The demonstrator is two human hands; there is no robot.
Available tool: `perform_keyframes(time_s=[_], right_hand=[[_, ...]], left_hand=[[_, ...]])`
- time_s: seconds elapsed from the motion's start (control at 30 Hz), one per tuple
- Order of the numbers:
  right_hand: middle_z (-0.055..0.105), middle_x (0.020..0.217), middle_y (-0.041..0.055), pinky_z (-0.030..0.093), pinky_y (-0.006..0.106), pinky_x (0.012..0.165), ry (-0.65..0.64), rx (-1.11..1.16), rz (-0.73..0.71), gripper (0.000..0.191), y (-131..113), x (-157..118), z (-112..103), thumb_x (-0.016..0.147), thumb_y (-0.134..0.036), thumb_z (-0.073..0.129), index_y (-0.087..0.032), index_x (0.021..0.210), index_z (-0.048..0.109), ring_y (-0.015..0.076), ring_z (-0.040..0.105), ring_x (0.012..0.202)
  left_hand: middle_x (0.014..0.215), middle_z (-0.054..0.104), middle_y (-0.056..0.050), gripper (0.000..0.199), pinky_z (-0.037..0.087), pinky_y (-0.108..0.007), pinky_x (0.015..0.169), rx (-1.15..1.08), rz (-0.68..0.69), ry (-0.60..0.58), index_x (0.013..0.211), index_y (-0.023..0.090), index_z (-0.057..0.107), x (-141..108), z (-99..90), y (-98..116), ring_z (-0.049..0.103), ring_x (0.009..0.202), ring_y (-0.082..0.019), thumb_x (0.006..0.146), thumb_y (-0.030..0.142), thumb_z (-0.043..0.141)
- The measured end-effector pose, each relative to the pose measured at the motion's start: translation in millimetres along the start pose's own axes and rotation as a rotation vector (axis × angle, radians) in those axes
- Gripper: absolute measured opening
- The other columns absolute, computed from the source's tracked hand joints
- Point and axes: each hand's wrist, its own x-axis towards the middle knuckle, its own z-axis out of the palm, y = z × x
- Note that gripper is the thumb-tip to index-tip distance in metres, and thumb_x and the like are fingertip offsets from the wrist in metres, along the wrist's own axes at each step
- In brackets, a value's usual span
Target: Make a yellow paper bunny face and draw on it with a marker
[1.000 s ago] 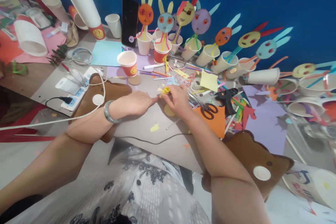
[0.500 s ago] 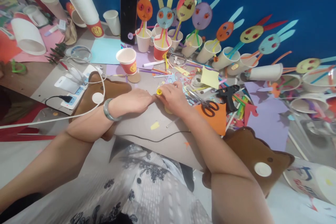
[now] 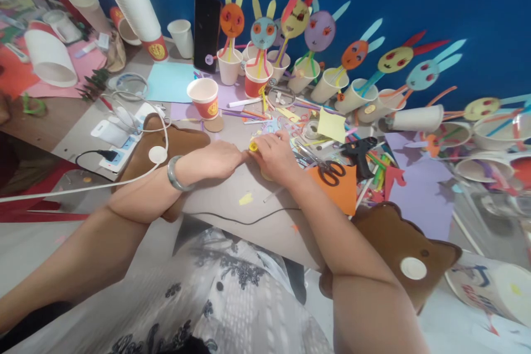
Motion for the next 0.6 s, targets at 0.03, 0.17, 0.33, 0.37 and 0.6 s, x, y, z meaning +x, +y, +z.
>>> perform_keyframes(time_s=[0.03, 0.17, 0.33, 0.37, 0.6], right_hand=[[0.074, 0.098, 0.0121, 0.034, 0.043, 0.090, -0.006, -0.008, 0.000, 0.025, -0.5, 0.7, -0.6, 0.107, -0.036, 0.043, -0.019, 0.105, 0.061, 0.0282, 0.061, 0.092], [0.073, 0.096, 0.0126, 0.034, 0.043, 0.090, -0.037, -0.037, 0.007, 0.027, -0.8, 2.2, -1.8, 0.107, -0.037, 0.042, -0.018, 0.105, 0.062, 0.0284, 0.060, 0.090], [0.073, 0.096, 0.0126, 0.038, 0.046, 0.090, -0.038, -0.005, 0.107, 0.021, 12.6, -3.5, -1.3, 0.103, -0.033, 0.048, -0.019, 0.103, 0.063, 0.0289, 0.062, 0.089], [0.073, 0.092, 0.0111, 0.039, 0.046, 0.090, -0.005, 0.040, 0.150, 0.019, 16.5, -5.3, -2.0, 0.101, -0.034, 0.051, -0.020, 0.101, 0.063, 0.0284, 0.062, 0.087], [0.072, 0.085, 0.0030, 0.052, 0.038, 0.074, 0.258, 0.559, 0.470, 0.021, 22.8, -9.3, -8.8, 0.096, -0.045, 0.063, -0.025, 0.093, 0.063, 0.0222, 0.066, 0.077]], left_hand=[[0.088, 0.074, -0.010, 0.034, 0.042, -0.032, 0.066, -0.001, 0.003, 0.008, 0.115, 0.013, 0.070, 0.1, 0.8, -0.2, 0.070, 0.079, -0.022, 0.099, 0.010, 0.040], [0.089, 0.074, -0.010, 0.036, 0.041, -0.032, 0.066, -0.006, -0.009, -0.006, 0.120, 0.014, 0.068, -1.8, -4.0, 2.0, 0.069, 0.079, -0.022, 0.100, 0.011, 0.038], [0.091, 0.074, -0.011, 0.049, 0.041, -0.032, 0.067, 0.018, -0.008, -0.036, 0.144, 0.012, 0.054, -5.9, -9.6, 3.9, 0.070, 0.083, -0.023, 0.099, 0.008, 0.037], [0.092, 0.074, -0.011, 0.051, 0.041, -0.032, 0.068, 0.022, 0.000, -0.033, 0.148, 0.012, 0.051, -6.2, -8.5, 3.0, 0.070, 0.084, -0.023, 0.099, 0.009, 0.037], [0.096, 0.075, -0.012, 0.051, 0.041, -0.033, 0.067, 0.029, 0.002, -0.058, 0.151, 0.016, 0.051, -6.2, -7.2, 0.1, 0.071, 0.089, -0.025, 0.101, 0.013, 0.039]])
